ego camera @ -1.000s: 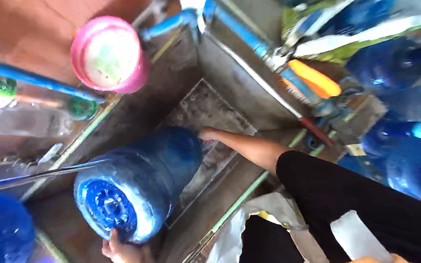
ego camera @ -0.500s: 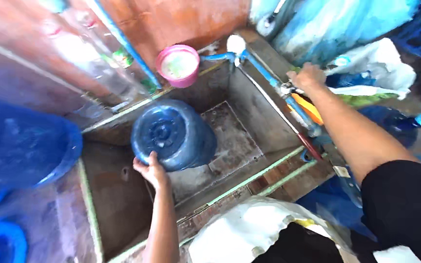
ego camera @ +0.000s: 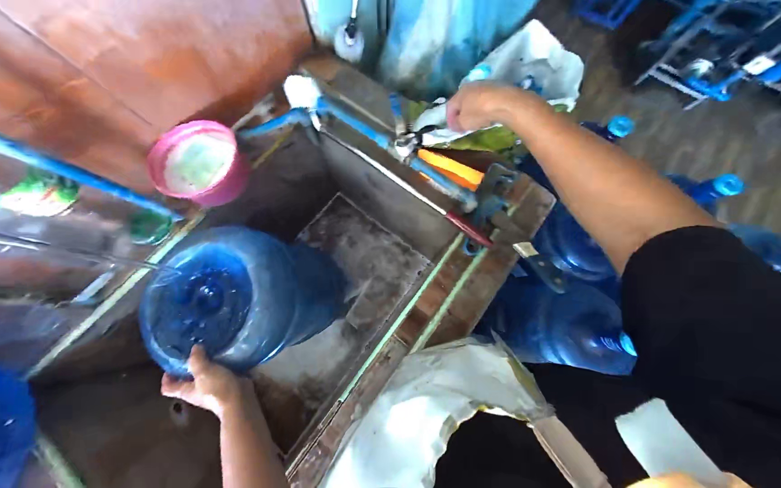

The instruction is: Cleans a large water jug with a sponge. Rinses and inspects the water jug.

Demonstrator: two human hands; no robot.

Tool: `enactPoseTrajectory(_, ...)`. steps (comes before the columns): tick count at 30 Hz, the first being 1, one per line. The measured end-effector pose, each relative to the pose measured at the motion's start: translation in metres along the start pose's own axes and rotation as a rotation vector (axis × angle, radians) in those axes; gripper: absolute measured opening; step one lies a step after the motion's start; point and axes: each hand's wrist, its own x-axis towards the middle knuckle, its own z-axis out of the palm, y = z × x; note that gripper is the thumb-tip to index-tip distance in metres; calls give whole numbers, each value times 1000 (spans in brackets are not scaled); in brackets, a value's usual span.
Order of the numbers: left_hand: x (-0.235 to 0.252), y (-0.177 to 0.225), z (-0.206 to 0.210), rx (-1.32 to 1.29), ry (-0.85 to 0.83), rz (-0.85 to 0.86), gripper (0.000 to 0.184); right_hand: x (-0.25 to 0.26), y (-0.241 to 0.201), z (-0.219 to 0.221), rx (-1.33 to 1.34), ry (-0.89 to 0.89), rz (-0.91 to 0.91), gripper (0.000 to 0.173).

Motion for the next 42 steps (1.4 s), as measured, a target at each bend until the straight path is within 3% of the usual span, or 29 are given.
enactPoseTrajectory(2,-1,0,0,-4,-2,8,66,-9,20,34,110,-34,-7,22)
enactPoseTrajectory(4,-5,4,4,1,-8,4,67,-8,28,62,94,-24,-14,30)
enactPoseTrajectory(6,-6,4,4,20,-11,0,69,-6,30,85,186,25,10,37)
enactPoseTrajectory(9,-6,5,4,41,-14,-21,73,-3,31,105,352,128,6,33)
enactPoseTrajectory(12,-9,11,-1,62,19,-83,76,-27,7,82,208,217,23,34)
enactPoseTrajectory(15,-5,11,-4,52,40,-146,81,-57,-32,42,-48,190,48,26)
enactPoseTrajectory(19,-3,3,-8,7,65,-177,84,-70,-96,1,-75,167,6,31)
enactPoseTrajectory(24,-14,-6,-10,-54,80,-185,94,-16,-187,-13,31,240,-377,36)
enactPoseTrajectory(28,-43,15,-16,-76,82,-222,96,19,-289,-21,-74,291,-522,42)
enactPoseTrajectory(33,-53,9,-15,-114,100,-265,95,98,-384,-8,-125,293,-618,41)
enactPoseTrajectory(38,-51,12,-8,-170,150,-275,92,181,-420,31,-169,239,-667,37)
enactPoseTrajectory(42,-49,10,-1,-96,164,-271,93,201,-414,29,-218,160,-637,49)
